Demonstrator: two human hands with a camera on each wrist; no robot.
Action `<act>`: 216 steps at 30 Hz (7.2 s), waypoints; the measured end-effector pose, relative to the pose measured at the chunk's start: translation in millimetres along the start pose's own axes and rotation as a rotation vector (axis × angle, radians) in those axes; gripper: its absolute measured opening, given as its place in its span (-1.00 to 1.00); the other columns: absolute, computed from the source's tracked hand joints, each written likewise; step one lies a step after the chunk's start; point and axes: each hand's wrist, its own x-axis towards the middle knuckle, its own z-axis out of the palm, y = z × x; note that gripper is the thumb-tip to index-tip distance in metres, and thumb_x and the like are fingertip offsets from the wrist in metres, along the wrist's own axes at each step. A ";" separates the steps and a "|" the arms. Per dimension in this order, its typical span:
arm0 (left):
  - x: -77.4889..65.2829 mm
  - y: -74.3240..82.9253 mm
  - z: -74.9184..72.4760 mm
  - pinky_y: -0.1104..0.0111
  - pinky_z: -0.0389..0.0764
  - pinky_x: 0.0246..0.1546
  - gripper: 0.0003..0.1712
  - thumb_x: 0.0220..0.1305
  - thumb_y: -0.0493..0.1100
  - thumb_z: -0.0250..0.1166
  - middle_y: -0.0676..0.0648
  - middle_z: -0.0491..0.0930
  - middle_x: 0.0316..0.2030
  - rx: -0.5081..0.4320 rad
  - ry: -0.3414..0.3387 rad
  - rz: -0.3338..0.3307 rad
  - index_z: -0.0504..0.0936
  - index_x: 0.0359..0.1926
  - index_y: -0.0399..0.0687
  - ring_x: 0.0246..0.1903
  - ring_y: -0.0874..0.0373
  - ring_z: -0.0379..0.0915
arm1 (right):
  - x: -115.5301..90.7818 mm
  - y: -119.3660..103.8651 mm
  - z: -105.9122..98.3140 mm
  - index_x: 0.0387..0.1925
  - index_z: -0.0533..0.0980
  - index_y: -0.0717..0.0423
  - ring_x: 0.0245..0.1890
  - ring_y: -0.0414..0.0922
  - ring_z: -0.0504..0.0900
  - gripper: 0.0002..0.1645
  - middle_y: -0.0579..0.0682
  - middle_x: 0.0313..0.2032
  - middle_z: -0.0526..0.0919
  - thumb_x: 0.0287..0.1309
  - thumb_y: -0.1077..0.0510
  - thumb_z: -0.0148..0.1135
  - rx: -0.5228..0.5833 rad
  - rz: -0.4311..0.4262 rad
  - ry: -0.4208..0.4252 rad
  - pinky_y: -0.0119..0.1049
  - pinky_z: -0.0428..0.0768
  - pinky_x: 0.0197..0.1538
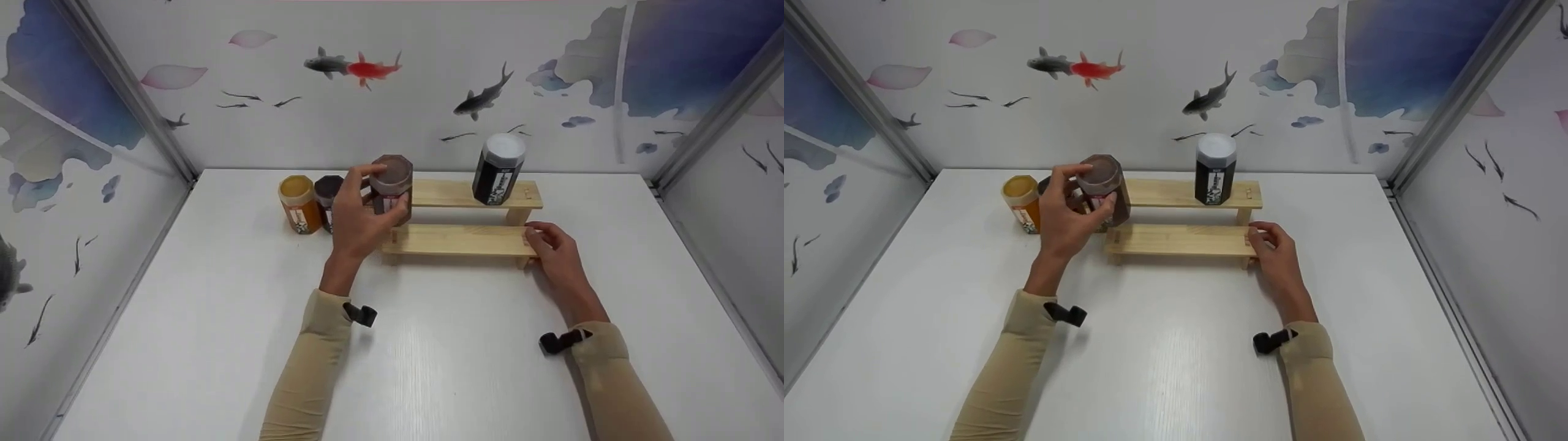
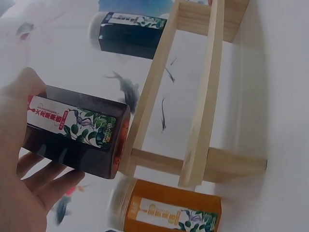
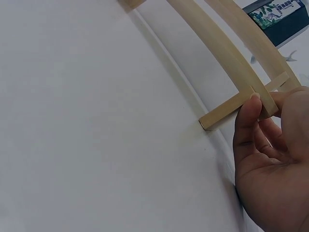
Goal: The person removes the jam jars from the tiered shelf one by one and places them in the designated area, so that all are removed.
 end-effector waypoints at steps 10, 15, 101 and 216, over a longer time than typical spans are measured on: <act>-4.8 -8.7 -43.4 0.08 0.82 -0.10 -0.35 0.19 0.01 0.62 -0.10 0.66 0.06 0.060 0.037 -0.061 0.58 0.21 -0.08 0.00 0.15 0.71 | 3.4 4.0 -0.9 0.54 0.39 -0.03 0.01 -0.24 0.63 -0.24 -0.07 0.15 0.54 0.56 -0.35 0.14 0.035 0.034 -0.021 -0.54 0.67 -0.03; -9.0 -12.4 -52.1 0.22 0.76 -0.04 -0.34 0.15 0.04 0.63 -0.04 0.66 0.05 0.170 -0.019 -0.098 0.57 0.19 -0.06 0.00 0.16 0.64 | 4.4 4.8 -1.7 0.53 0.40 -0.04 -0.01 -0.25 0.64 -0.26 -0.07 0.14 0.56 0.56 -0.33 0.16 0.059 0.042 -0.018 -0.55 0.68 -0.04; -2.9 28.3 44.6 0.03 0.68 0.23 -0.40 0.47 0.05 0.46 -0.08 0.44 0.36 0.066 -0.226 -0.089 0.52 0.39 0.01 0.27 -0.13 0.53 | 1.6 1.0 0.6 0.50 0.42 0.00 -0.07 -0.27 0.64 -0.24 -0.06 0.10 0.56 0.54 -0.35 0.18 0.038 0.024 0.012 -0.53 0.67 -0.09; -1.8 -36.1 -97.9 -0.02 0.79 0.04 -0.20 0.16 -0.18 0.65 -0.11 0.57 0.27 0.020 0.027 -0.082 0.50 0.38 0.02 0.14 -0.06 0.67 | 2.2 3.0 -1.2 0.52 0.41 0.05 -0.07 -0.31 0.64 -0.25 -0.09 0.09 0.59 0.58 -0.30 0.14 0.021 -0.009 0.011 -0.56 0.66 -0.07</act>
